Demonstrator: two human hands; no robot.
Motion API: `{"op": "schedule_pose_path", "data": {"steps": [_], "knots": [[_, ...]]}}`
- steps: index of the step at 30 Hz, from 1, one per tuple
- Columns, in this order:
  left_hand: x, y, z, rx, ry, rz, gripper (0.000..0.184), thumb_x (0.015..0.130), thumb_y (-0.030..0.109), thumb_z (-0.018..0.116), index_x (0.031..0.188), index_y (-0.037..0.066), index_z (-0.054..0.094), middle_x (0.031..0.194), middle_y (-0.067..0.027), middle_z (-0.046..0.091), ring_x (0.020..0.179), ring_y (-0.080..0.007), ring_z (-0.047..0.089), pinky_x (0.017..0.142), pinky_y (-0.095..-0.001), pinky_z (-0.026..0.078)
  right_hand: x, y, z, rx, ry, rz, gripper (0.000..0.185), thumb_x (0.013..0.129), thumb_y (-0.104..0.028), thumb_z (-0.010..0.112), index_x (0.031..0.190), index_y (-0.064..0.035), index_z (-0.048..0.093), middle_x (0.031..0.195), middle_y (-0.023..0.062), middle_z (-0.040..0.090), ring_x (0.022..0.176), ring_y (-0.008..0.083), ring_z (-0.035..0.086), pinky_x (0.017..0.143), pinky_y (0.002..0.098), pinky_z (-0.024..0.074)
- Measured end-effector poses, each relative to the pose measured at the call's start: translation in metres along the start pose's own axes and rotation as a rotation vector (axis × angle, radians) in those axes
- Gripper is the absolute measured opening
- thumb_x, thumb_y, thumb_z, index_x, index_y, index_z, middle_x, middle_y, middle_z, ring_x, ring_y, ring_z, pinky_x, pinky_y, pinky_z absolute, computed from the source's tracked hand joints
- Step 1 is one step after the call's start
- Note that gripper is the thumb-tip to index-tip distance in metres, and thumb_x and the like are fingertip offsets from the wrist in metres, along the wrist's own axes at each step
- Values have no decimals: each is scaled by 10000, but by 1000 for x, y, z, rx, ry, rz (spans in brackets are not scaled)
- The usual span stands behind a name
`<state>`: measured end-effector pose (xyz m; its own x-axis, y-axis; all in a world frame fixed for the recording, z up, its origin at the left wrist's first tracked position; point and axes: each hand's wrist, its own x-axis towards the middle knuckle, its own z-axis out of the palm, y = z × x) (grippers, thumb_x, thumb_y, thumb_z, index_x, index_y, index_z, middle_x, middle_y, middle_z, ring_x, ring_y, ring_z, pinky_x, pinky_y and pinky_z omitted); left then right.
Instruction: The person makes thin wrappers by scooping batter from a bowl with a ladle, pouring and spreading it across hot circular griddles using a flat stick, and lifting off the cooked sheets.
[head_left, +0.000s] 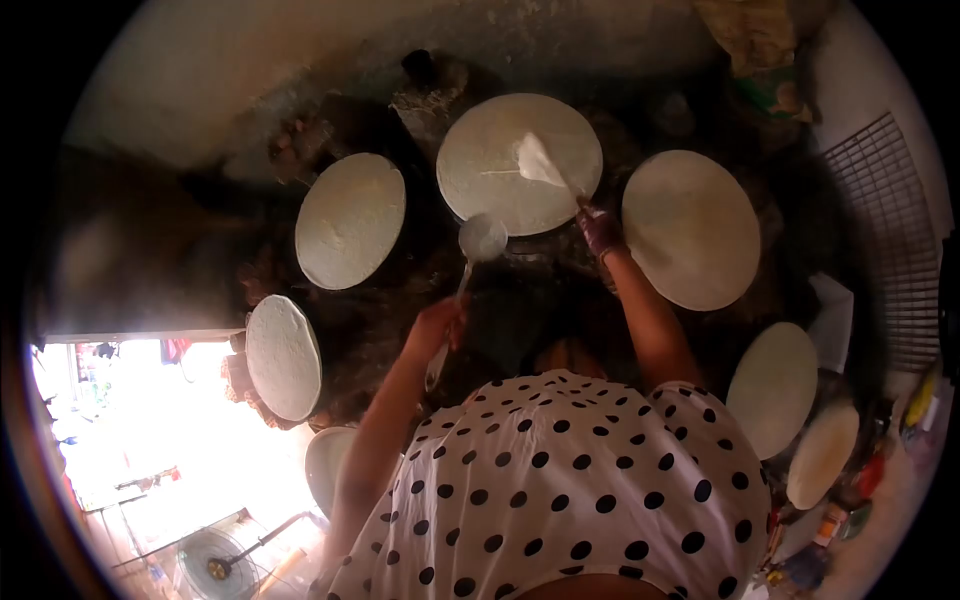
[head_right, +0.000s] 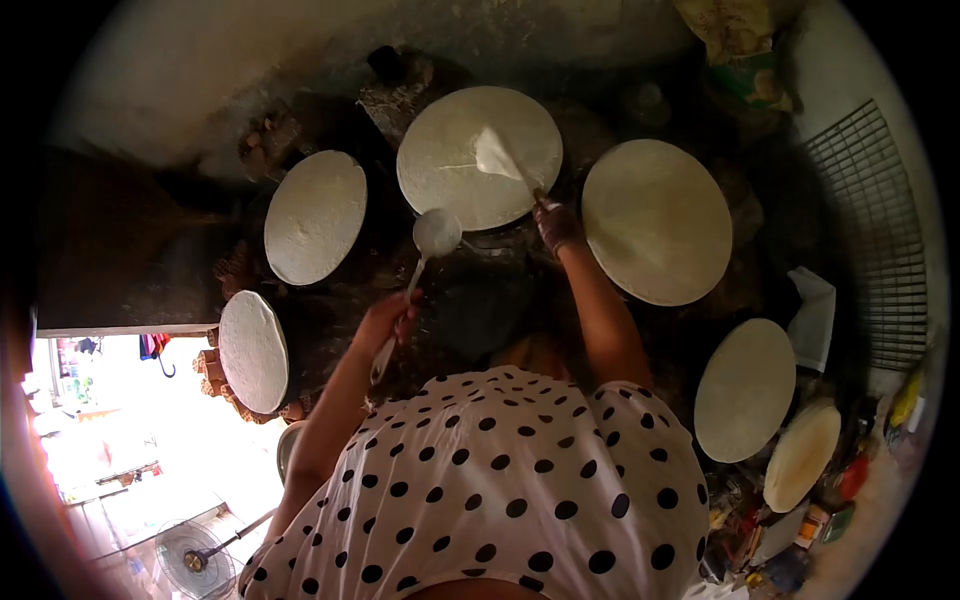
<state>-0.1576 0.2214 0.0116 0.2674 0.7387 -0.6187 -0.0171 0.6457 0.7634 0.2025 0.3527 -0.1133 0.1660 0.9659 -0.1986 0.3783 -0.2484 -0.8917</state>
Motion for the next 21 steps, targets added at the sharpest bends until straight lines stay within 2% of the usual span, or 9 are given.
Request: {"op": "schedule_pose_path", "data": {"steps": [5,7,9,11,15,16,17,18,21], "knots": [[82,56,16,139,143,58,316,956,242,486,1171,19,547,664,-28,529,457,-103,466,409,-260,411,-60,-32,-32,-556,-117,-59,381,910,-290,510,1264,-156,561,1050,209,629,962,368,599,833,410,470],[103,66,29,178,174,78,285,953,240,490,1119,21,564,645,-30,519,451,-107,462,407,-263,409,-67,6,-12,-389,138,-305,392,912,-281,480,1279,-160,544,993,204,643,921,378,603,808,436,473],[115,73,54,49,308,53,235,946,235,488,988,16,560,610,-33,496,444,-125,460,403,-287,400,-79,-9,17,-375,153,263,415,921,-396,452,1292,-229,534,1224,154,572,1078,296,576,909,403,458],[128,70,79,34,352,47,221,943,232,484,942,20,546,602,-37,493,441,-135,460,404,-298,397,-80,15,74,-414,381,-221,448,938,-414,410,1335,-225,492,1164,183,600,1064,370,570,918,468,437],[144,75,90,-415,397,19,205,936,208,475,841,39,539,591,-49,507,394,-173,442,371,-323,395,-52,-17,89,327,-236,288,566,927,-520,421,1297,-106,527,897,161,645,837,239,609,809,332,479],[134,72,68,-629,59,21,195,948,198,461,883,33,543,578,-26,461,392,-152,408,370,-303,373,-50,-15,84,704,-328,357,581,925,-526,437,1266,-72,556,862,127,640,808,194,599,794,296,476],[117,67,39,-831,-285,23,191,960,189,448,926,28,546,565,-3,416,389,-130,375,369,-284,351,-61,-30,62,439,-178,13,547,937,-483,448,1252,-53,567,886,88,639,823,171,589,807,275,462],[86,66,34,-851,-260,70,314,1000,133,356,1290,24,408,627,40,357,438,-46,336,398,-207,321,-73,-48,39,119,65,-263,513,950,-440,459,1237,-33,578,909,50,638,837,147,579,820,254,448],[27,83,50,-467,54,284,314,1005,144,358,1292,25,403,635,43,366,438,-42,338,390,-194,315,-50,-31,29,338,52,194,416,940,-362,497,1215,-67,599,1043,108,674,954,191,603,870,313,445]]}}
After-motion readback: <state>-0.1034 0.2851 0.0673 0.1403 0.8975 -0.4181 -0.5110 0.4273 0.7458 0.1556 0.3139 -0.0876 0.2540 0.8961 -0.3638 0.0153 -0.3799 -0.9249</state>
